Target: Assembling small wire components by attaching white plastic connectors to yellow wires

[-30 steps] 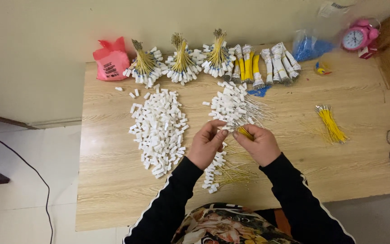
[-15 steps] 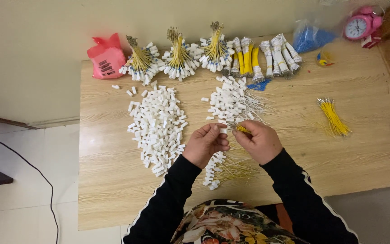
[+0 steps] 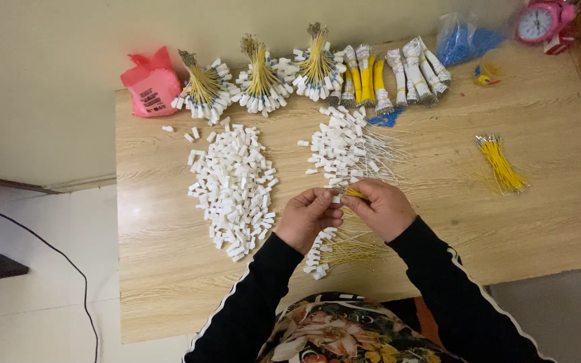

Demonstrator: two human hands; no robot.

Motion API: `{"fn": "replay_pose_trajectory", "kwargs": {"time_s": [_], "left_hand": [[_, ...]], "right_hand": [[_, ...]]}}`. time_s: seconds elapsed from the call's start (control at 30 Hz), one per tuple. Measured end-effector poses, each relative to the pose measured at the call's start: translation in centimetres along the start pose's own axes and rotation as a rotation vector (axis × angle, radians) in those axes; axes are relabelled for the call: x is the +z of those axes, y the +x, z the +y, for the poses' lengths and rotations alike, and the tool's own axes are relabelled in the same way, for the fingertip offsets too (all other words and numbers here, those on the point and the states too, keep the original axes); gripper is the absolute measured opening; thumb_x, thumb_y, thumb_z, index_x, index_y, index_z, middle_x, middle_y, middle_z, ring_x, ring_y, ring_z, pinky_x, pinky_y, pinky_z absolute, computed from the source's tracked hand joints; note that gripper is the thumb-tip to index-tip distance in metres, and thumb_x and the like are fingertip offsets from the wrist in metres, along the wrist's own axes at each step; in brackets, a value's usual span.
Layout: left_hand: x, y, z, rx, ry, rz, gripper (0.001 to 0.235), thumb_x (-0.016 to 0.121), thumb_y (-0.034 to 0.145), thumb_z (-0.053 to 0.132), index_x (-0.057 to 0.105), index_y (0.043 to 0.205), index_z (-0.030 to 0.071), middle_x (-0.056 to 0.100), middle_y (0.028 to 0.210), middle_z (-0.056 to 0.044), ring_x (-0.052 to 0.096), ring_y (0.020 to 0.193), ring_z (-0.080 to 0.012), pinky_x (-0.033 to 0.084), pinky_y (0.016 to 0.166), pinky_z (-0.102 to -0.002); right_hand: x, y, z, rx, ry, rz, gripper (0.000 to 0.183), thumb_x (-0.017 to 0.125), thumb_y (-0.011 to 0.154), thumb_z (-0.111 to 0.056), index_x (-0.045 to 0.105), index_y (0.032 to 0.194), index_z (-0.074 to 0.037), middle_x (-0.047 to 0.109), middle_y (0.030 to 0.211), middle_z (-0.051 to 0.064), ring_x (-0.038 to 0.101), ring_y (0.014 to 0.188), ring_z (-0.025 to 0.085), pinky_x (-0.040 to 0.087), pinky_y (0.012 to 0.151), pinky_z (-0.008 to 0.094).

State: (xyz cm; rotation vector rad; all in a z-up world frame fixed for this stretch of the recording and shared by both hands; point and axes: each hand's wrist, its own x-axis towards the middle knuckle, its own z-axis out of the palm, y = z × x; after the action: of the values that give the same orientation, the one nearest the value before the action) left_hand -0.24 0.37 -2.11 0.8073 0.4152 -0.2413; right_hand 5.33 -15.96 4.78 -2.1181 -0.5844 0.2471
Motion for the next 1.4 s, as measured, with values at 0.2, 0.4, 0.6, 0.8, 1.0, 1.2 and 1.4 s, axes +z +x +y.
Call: {"fn": "replay_pose_trajectory", "kwargs": {"time_s": [0.2, 0.4, 0.6, 0.8, 1.0, 1.2, 1.4], "left_hand": [[-0.5, 0.2, -0.3, -0.024, -0.052, 0.024, 0.026, 0.065, 0.093, 0.024, 0.064, 0.104, 0.001, 0.072, 0.084, -0.016, 0.073, 0.072, -0.0211, 0.063, 0.064, -0.031], [-2.3, 1.8, -4.0, -0.078, -0.030, 0.061, 0.026, 0.067, 0.093, 0.026, 0.065, 0.104, 0.003, 0.072, 0.085, -0.015, 0.073, 0.074, -0.0206, 0.064, 0.066, -0.032], [-1.5, 2.5, -3.0, 0.055, 0.648, 0.116, 0.024, 0.071, 0.090, 0.026, 0.072, 0.107, 0.010, 0.073, 0.088, -0.013, 0.071, 0.087, -0.0209, 0.059, 0.077, -0.036], [-4.2, 4.8, -4.1, 0.448, 1.682, 0.028, 0.032, 0.060, 0.089, 0.052, 0.066, 0.084, 0.020, 0.069, 0.090, 0.002, 0.059, 0.109, -0.0224, 0.046, 0.094, -0.046], [-7.5, 5.2, -6.1, 0.462, 1.717, -0.040, 0.018, 0.066, 0.085, 0.040, 0.069, 0.091, 0.023, 0.066, 0.096, 0.004, 0.058, 0.108, -0.0216, 0.044, 0.095, -0.046], [-4.4, 5.7, -2.8, 0.486, 1.670, -0.085, 0.035, 0.070, 0.080, 0.039, 0.064, 0.114, 0.030, 0.061, 0.105, 0.002, 0.059, 0.109, -0.0268, 0.046, 0.093, -0.052], [0.5, 16.6, -6.8, 1.201, 1.751, -0.026, 0.007, 0.068, 0.077, 0.034, 0.065, 0.081, 0.029, 0.059, 0.078, 0.003, 0.062, 0.079, -0.0226, 0.049, 0.075, -0.041]], "right_hand": [[1.7, -1.0, 2.9, 0.181, 0.061, -0.021, 0.018, 0.063, 0.091, -0.024, 0.068, 0.093, -0.007, 0.063, 0.069, 0.014, 0.059, 0.065, 0.027, 0.049, 0.066, 0.037], [3.3, -1.4, 5.3, 0.146, -0.007, 0.020, 0.019, 0.065, 0.091, -0.024, 0.067, 0.090, -0.005, 0.062, 0.070, 0.019, 0.064, 0.072, 0.037, 0.050, 0.065, 0.041], [3.6, -3.1, 6.3, 0.327, -0.088, -0.061, 0.024, 0.062, 0.091, -0.028, 0.067, 0.097, -0.005, 0.068, 0.084, 0.021, 0.067, 0.087, 0.039, 0.053, 0.076, 0.047], [0.6, -2.6, 17.2, 0.419, 0.298, 0.405, 0.023, 0.055, 0.104, -0.018, 0.063, 0.112, 0.003, 0.067, 0.097, 0.019, 0.065, 0.096, 0.028, 0.053, 0.088, 0.040], [-3.7, -2.1, 13.2, 0.430, 0.502, 0.632, 0.023, 0.041, 0.111, -0.022, 0.056, 0.114, -0.005, 0.047, 0.065, 0.001, 0.041, 0.044, 0.006, 0.036, 0.040, 0.016], [-0.9, -2.1, 16.9, 0.389, 0.533, 0.538, 0.012, 0.054, 0.103, -0.014, 0.056, 0.095, -0.006, 0.048, 0.062, 0.003, 0.045, 0.041, 0.006, 0.036, 0.036, 0.018], [-2.1, -1.1, 13.7, 0.454, 0.455, 0.550, 0.012, 0.072, 0.088, -0.010, 0.066, 0.096, -0.002, 0.052, 0.060, 0.001, 0.045, 0.052, 0.005, 0.034, 0.045, 0.019]]}}
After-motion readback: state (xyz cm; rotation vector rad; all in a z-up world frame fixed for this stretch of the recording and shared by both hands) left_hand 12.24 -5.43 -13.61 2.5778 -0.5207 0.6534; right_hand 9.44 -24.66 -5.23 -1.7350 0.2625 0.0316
